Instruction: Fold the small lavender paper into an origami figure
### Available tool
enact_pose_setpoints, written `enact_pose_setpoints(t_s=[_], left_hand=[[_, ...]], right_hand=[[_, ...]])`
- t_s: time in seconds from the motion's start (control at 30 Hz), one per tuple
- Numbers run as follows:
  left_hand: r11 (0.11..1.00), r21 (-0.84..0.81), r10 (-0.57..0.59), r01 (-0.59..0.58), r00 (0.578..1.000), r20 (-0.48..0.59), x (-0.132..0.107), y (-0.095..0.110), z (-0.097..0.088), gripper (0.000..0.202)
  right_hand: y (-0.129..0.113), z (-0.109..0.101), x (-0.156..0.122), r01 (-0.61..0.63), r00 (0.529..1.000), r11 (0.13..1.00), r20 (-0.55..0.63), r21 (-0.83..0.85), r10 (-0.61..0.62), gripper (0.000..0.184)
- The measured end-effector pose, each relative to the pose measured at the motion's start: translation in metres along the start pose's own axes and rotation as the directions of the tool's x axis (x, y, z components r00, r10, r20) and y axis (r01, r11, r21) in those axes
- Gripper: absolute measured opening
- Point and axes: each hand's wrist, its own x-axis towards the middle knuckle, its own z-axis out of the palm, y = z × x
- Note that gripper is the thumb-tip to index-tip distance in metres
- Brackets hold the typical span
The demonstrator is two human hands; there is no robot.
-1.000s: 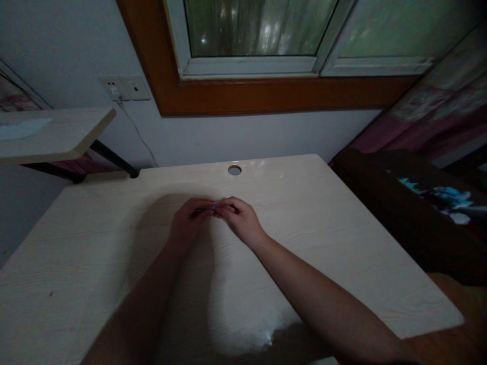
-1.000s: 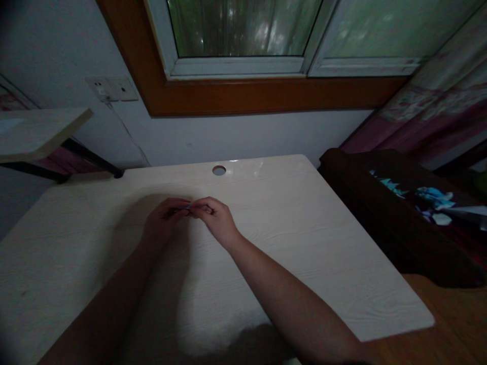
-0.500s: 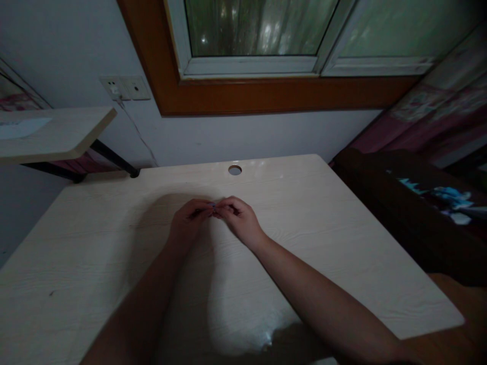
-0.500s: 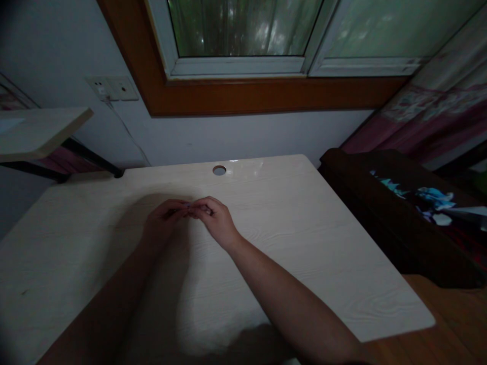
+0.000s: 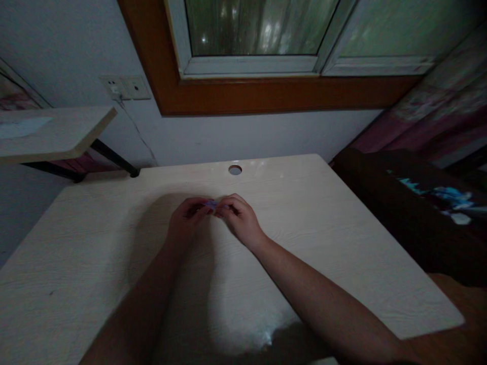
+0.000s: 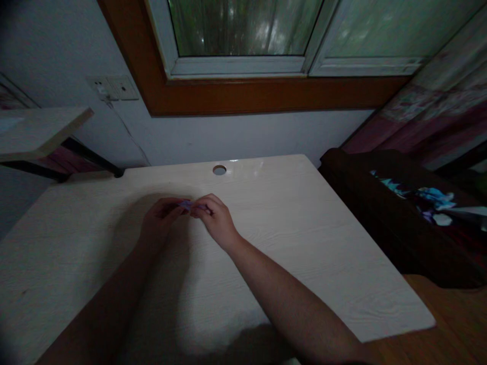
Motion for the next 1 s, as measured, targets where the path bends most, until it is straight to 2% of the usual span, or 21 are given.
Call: enact_pose_setpoints(t_s=[0.3, 0.5, 0.7, 1.0], left_hand=[[0.999, 0.042, -0.034, 0.033, 0.999, 0.024, -0.0002, 0.0048, 0.0008, 0.023], [0.994, 0.102, -0.038, 0.037, 0.999, 0.01, 0.0013, 0.004, -0.0004, 0.019], [0.996, 0.089, -0.027, 0.022, 0.998, 0.055, 0.0013, 0.0017, -0.0015, 0.016], [0.991, 0.128, 0.037, -0.047, 0.996, 0.078, 0.001, -0.0037, -0.0032, 0.015]], right_hand=[[0.0015, 0.0014, -0.0014, -0.005, 1.0, 0.998, 0.017, 0.058, 0.004, 0.008], [0.0018, 0.001, -0.001, 0.042, 0.999, 0.997, 0.019, -0.063, -0.041, 0.01], [-0.001, 0.0003, -0.0012, 0.062, 0.998, 0.995, 0.014, -0.073, -0.061, 0.008], [0.0041, 0.003, -0.0021, -0.006, 0.999, 0.996, 0.039, 0.09, 0.002, 0.009]])
